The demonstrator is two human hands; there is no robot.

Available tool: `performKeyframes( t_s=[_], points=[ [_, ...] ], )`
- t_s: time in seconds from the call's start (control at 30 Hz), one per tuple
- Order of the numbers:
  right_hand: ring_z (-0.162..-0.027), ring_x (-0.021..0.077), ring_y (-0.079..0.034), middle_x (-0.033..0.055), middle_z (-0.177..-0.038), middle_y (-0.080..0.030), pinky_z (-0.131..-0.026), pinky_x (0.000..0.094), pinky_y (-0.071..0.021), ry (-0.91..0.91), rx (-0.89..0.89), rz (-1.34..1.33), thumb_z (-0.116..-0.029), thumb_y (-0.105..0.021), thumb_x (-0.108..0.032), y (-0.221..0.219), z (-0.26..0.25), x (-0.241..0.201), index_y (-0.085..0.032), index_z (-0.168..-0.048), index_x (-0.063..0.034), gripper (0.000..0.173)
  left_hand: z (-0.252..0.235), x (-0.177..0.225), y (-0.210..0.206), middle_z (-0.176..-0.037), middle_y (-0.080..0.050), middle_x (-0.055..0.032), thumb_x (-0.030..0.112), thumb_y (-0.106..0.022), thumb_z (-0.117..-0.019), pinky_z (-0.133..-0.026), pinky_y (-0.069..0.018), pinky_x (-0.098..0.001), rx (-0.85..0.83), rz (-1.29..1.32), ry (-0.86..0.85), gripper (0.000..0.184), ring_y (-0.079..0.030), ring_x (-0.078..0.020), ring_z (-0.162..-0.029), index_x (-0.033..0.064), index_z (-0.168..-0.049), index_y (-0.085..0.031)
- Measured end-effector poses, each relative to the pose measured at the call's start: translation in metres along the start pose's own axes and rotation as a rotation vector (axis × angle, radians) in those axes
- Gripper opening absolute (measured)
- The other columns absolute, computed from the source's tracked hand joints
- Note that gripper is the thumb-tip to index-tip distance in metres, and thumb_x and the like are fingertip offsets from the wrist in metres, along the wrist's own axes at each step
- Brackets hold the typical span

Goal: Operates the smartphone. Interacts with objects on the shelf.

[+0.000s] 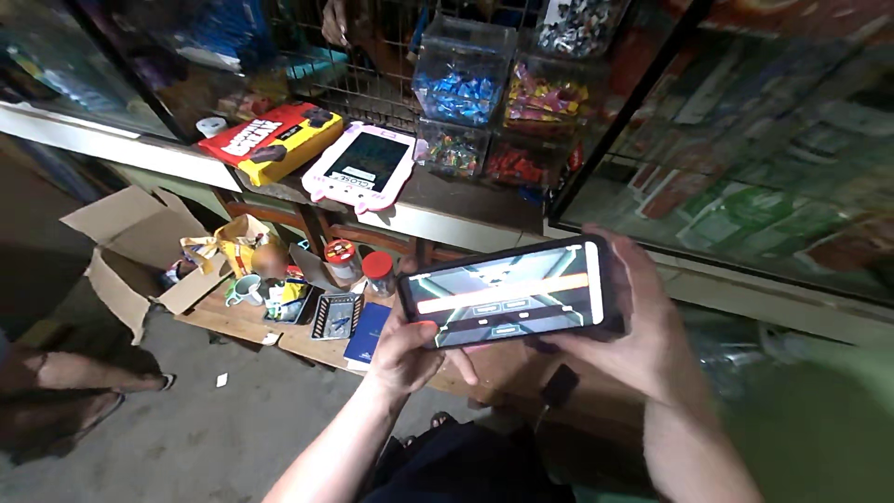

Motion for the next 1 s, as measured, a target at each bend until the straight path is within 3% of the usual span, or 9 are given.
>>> performKeyframes(
  t_s=[0.1, 0.2, 0.27, 0.37, 0.57, 0.63, 0.7, 0.77, 1.0],
  points=[
    [-0.13, 0.0075, -0.056, 0.0138, -0.144, -0.057, -0.106, 0.0226, -0.0481, 0.053, -0.062, 0.038, -0.0828, -0.081, -0.04, 0.007, -0.02, -0.008, -0.038, -0.153, -0.008, 0.088, -0.004, -0.001, -0.002, -0.115, -0.074, -0.009, 0.027, -0.064, -0.0974, -0.068, -0.0645, -0.0345, 0.023, 0.077, -0.033, 0.029, -0.076, -0.0198, -0.089, 0.0134, -0.123, -0.068],
    [-0.134, 0.0111, -0.053, 0.0151, -0.149, -0.053, -0.109, 0.024, -0.0449, 0.17, -0.06, 0.104, -0.0841, -0.081, -0.039, 0.008, -0.032, -0.019, -0.042, -0.151, -0.0053, 0.084, -0.005, 0.001, -0.001, -0.114, -0.075, -0.0093, 0.028, -0.065, -0.0966, -0.066, -0.0638, -0.033, 0.024, 0.108, -0.06, 0.03, -0.076, -0.0188, -0.086, 0.012, -0.122, -0.069],
    [-0.141, 0.0137, -0.046, 0.0135, -0.154, -0.047, -0.114, 0.0267, -0.0401, 0.254, -0.081, 0.169, -0.0868, -0.079, -0.041, 0.006, -0.039, -0.024, -0.042, -0.148, -0.0094, 0.078, -0.005, 0.003, 0.001, -0.114, -0.075, -0.0099, 0.028, -0.066, -0.0964, -0.065, -0.0639, -0.033, 0.024, 0.111, -0.067, 0.03, -0.076, -0.0191, -0.086, 0.0117, -0.122, -0.069],
    [-0.141, 0.0215, -0.047, 0.0149, -0.151, -0.05, -0.115, 0.0335, -0.0396, 0.316, -0.114, 0.234, -0.0869, -0.077, -0.043, 0.002, -0.044, -0.028, -0.049, -0.145, -0.012, 0.072, -0.003, 0.004, 0.004, -0.113, -0.075, -0.0099, 0.028, -0.066, -0.0963, -0.064, -0.0639, -0.0334, 0.038, 0.102, -0.075, 0.03, -0.076, -0.0193, -0.084, 0.0122, -0.121, -0.069],
    [-0.128, 0.0346, -0.051, 0.0145, -0.139, -0.059, -0.103, 0.0439, -0.0437, 0.294, -0.128, 0.388, -0.0819, -0.075, -0.049, -0.002, -0.043, -0.028, -0.064, -0.136, -0.0205, 0.062, -0.001, 0.01, 0.006, -0.114, -0.075, -0.0084, 0.029, -0.066, -0.0969, -0.062, -0.0643, -0.0338, 0.052, 0.028, -0.066, 0.029, -0.077, -0.0193, -0.085, 0.0151, -0.123, -0.068],
    [-0.132, 0.0311, -0.049, 0.0137, -0.14, -0.058, -0.106, 0.0405, -0.0411, 0.309, -0.105, 0.362, -0.0858, -0.074, -0.05, -0.002, -0.038, -0.027, -0.067, -0.129, -0.0207, 0.052, -0.002, 0.013, 0.007, -0.113, -0.075, -0.0074, 0.029, -0.066, -0.0965, -0.061, -0.0642, -0.0335, 0.06, 0.007, -0.066, 0.029, -0.077, -0.0183, -0.083, 0.016, -0.122, -0.068],
    [-0.14, 0.0209, -0.042, 0.009, -0.144, -0.054, -0.114, 0.031, -0.0343, 0.313, -0.101, 0.262, -0.092, -0.072, -0.045, -0.002, -0.032, -0.026, -0.069, -0.108, -0.0199, 0.029, -0.002, 0.016, 0.009, -0.11, -0.076, -0.0068, 0.03, -0.067, -0.0951, -0.06, -0.0637, -0.0321, 0.091, -0.006, -0.062, 0.027, -0.076, -0.0169, -0.08, 0.0156, -0.119, -0.069],
    [-0.143, 0.0137, -0.037, 0.0039, -0.146, -0.051, -0.116, 0.0255, -0.0323, 0.296, -0.11, 0.198, -0.0956, -0.069, -0.04, -0.003, -0.028, -0.023, -0.064, -0.095, -0.0187, 0.022, -0.002, 0.018, 0.011, -0.108, -0.076, -0.0069, 0.03, -0.068, -0.095, -0.059, -0.0636, -0.0317, 0.101, -0.019, -0.06, 0.027, -0.076, -0.0168, -0.078, 0.0155, -0.118, -0.069],
    [-0.14, 0.0125, -0.042, 0.0047, -0.148, -0.05, -0.113, 0.0247, -0.0371, 0.244, -0.064, 0.146, -0.0937, -0.072, -0.038, -0.004, -0.021, -0.019, -0.066, -0.112, -0.0245, 0.023, -0.002, 0.02, 0.008, -0.111, -0.075, -0.007, 0.028, -0.067, -0.0954, -0.059, -0.0637, -0.0317, 0.088, -0.016, -0.058, 0.029, -0.076, -0.0172, -0.08, 0.0176, -0.122, -0.067]
  ],
)
Point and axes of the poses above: each hand's wrist, its own z-axis away from the middle knuckle, its own y-axis out of the back of the hand, x = y × z, the point moved 7 cm from there along -z, towards the middle knuckle
